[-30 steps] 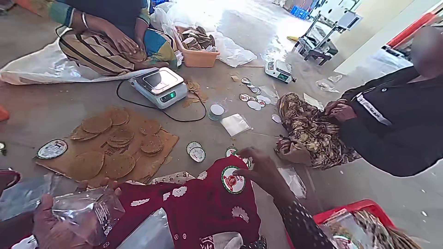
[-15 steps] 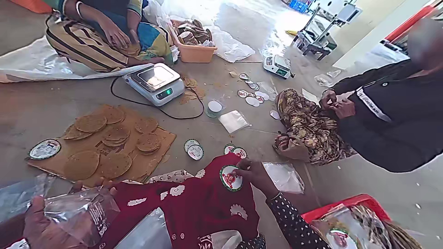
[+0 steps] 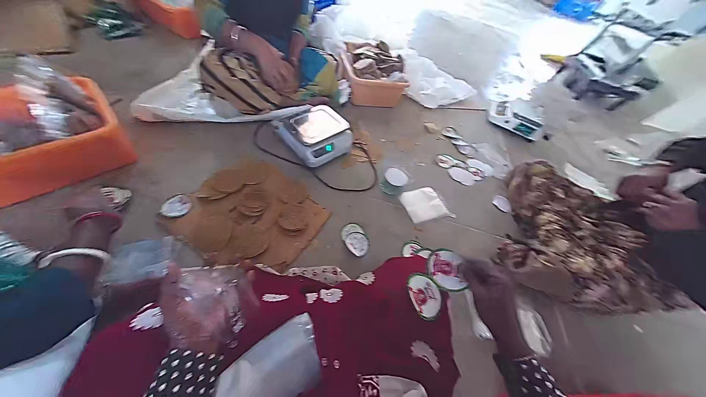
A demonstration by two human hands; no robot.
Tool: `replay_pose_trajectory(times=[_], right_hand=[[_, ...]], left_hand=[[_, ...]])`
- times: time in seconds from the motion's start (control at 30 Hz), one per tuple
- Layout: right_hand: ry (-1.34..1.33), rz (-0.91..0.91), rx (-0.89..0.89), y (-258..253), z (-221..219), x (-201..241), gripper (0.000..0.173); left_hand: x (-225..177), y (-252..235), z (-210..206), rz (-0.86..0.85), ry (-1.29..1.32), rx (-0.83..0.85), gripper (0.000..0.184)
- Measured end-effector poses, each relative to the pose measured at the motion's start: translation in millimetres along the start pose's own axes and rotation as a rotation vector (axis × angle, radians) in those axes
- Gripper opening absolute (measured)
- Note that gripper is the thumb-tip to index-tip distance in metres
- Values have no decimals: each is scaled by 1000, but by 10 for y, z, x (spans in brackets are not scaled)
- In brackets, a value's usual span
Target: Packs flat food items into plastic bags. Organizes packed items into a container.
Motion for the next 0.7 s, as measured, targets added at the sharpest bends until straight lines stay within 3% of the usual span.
replay_pose_trajectory(times=[0.1, 0.17, 0.23, 0.33, 0.47, 0.57, 0.7], right_hand=[[-99, 36, -93, -438, -15, 265, 32], [-77, 34, -43, -746, -293, 488, 32], [-125, 42, 116, -1005, -886, 743, 26], [-168, -21, 414, -1208, -2148, 909, 23], [6, -156, 584, -1205, -3610, 729, 29], [97, -220, 572, -1076, -4142, 645, 32], [202, -257, 528, -909, -4375, 619, 42]], left_hand=[[-56, 259, -351, 36, 20, -200, 69], [-95, 174, -307, 111, 146, -128, 73], [-25, -94, -55, 106, 306, 31, 76], [67, -220, 26, 178, 353, -119, 73], [86, -343, 140, 154, 238, -52, 82], [97, -366, 130, 135, 232, 22, 79], [123, -324, 111, 131, 215, 12, 68]])
Point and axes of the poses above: each hand's wrist, its own y-axis away from the middle knuckle, its own z-axis out of the back of the hand, x = y × z, the point moved 9 cm from there along -y, towards the middle knuckle, and after that the axes turned 8 degrees about -x, right-handed, at the moved point
